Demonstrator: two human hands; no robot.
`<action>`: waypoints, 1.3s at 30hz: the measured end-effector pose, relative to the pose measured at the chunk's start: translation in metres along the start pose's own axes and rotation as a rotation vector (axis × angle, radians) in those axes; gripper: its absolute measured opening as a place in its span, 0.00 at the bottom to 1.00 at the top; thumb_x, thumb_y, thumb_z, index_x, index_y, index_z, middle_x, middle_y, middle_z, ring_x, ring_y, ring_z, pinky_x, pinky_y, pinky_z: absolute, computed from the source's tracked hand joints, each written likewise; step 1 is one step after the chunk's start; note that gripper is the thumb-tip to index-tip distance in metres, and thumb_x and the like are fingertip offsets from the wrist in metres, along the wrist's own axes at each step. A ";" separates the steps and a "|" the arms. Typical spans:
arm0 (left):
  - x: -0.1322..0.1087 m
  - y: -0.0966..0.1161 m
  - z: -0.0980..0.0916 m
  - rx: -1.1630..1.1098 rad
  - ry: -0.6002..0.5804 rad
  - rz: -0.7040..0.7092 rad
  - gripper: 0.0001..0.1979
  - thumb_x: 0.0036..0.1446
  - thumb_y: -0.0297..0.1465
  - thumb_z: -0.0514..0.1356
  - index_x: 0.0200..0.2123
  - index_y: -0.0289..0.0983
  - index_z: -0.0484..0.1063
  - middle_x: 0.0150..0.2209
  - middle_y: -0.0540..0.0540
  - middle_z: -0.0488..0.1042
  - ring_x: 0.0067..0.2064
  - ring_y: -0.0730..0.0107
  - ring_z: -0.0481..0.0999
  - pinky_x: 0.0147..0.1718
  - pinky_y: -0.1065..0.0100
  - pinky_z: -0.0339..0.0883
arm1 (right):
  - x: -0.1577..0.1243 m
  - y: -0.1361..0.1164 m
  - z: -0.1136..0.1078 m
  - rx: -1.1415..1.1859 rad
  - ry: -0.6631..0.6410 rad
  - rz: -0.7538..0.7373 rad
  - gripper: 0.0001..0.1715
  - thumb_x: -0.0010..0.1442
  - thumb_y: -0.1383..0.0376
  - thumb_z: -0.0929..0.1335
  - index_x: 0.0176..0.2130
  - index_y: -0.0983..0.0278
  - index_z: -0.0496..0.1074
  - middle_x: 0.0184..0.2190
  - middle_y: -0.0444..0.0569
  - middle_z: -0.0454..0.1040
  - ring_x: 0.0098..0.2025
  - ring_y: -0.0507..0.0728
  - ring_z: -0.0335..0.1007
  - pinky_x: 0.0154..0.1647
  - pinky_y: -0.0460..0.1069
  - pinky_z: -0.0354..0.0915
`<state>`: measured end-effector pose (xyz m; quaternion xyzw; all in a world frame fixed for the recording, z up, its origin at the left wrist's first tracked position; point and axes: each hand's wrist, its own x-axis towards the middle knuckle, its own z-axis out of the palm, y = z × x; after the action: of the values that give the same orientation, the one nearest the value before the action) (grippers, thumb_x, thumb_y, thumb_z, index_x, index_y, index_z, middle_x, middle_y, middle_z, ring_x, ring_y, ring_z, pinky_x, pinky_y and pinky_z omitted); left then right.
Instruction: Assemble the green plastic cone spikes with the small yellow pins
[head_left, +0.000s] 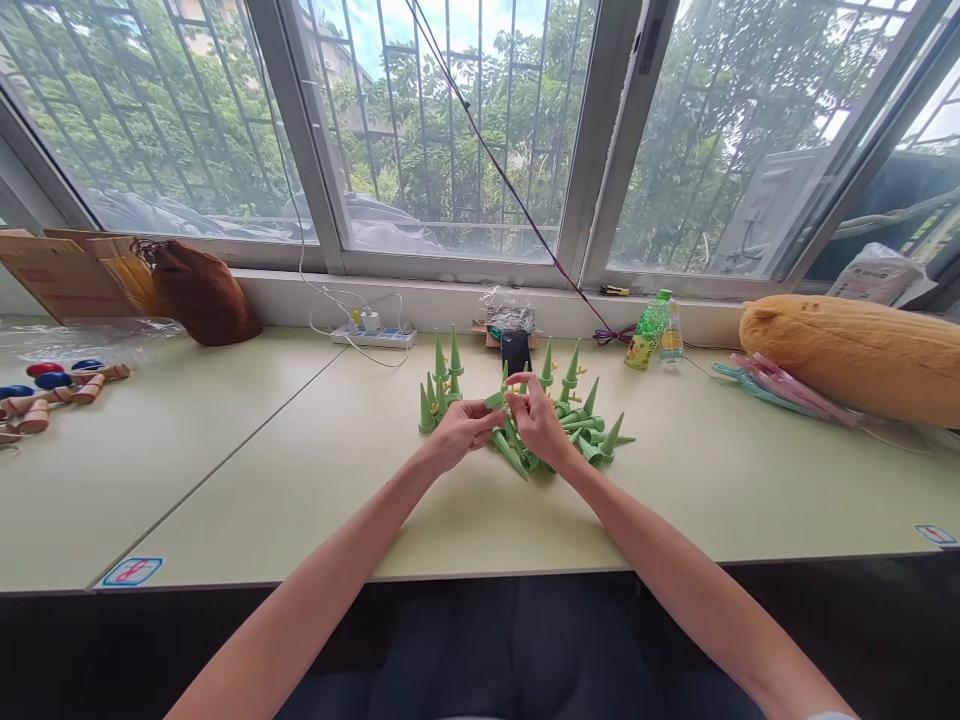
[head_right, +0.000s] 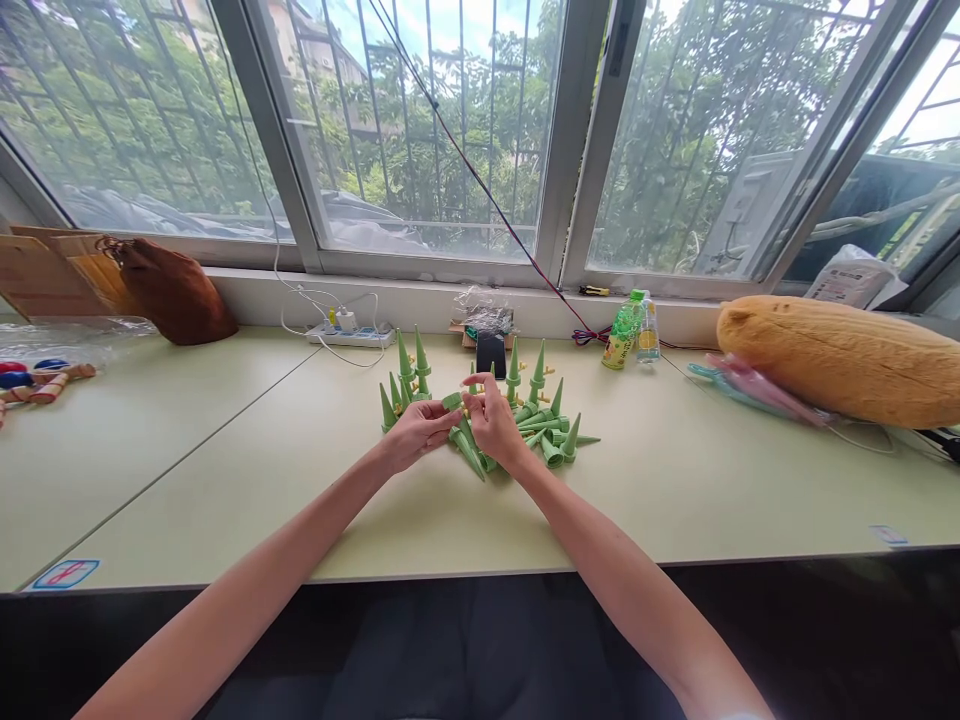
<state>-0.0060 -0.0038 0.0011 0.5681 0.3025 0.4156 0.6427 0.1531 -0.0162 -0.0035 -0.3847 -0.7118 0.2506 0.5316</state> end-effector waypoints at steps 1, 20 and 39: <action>0.000 0.001 0.000 -0.032 -0.004 -0.038 0.19 0.42 0.41 0.72 0.26 0.31 0.72 0.17 0.56 0.58 0.16 0.86 0.50 0.15 0.74 0.40 | 0.000 -0.001 0.000 -0.001 -0.006 -0.006 0.12 0.67 0.57 0.59 0.47 0.61 0.60 0.18 0.36 0.52 0.19 0.49 0.44 0.21 0.45 0.45; 0.001 0.007 0.001 -0.263 0.036 -0.150 0.15 0.48 0.33 0.70 0.39 0.33 0.75 0.27 0.51 0.69 0.24 0.84 0.66 0.22 0.80 0.59 | 0.002 0.000 0.002 0.101 0.053 0.019 0.19 0.63 0.48 0.62 0.36 0.62 0.64 0.21 0.40 0.62 0.20 0.48 0.55 0.21 0.44 0.53; 0.002 0.006 0.000 -0.242 -0.023 -0.135 0.14 0.49 0.34 0.68 0.38 0.32 0.75 0.22 0.54 0.61 0.18 0.86 0.53 0.17 0.77 0.46 | 0.000 -0.001 -0.005 -0.131 0.074 -0.093 0.18 0.61 0.52 0.66 0.31 0.64 0.69 0.21 0.42 0.66 0.22 0.49 0.56 0.24 0.45 0.55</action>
<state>-0.0065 -0.0021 0.0072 0.4696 0.2804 0.3983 0.7364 0.1573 -0.0168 -0.0014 -0.3941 -0.7236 0.1644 0.5422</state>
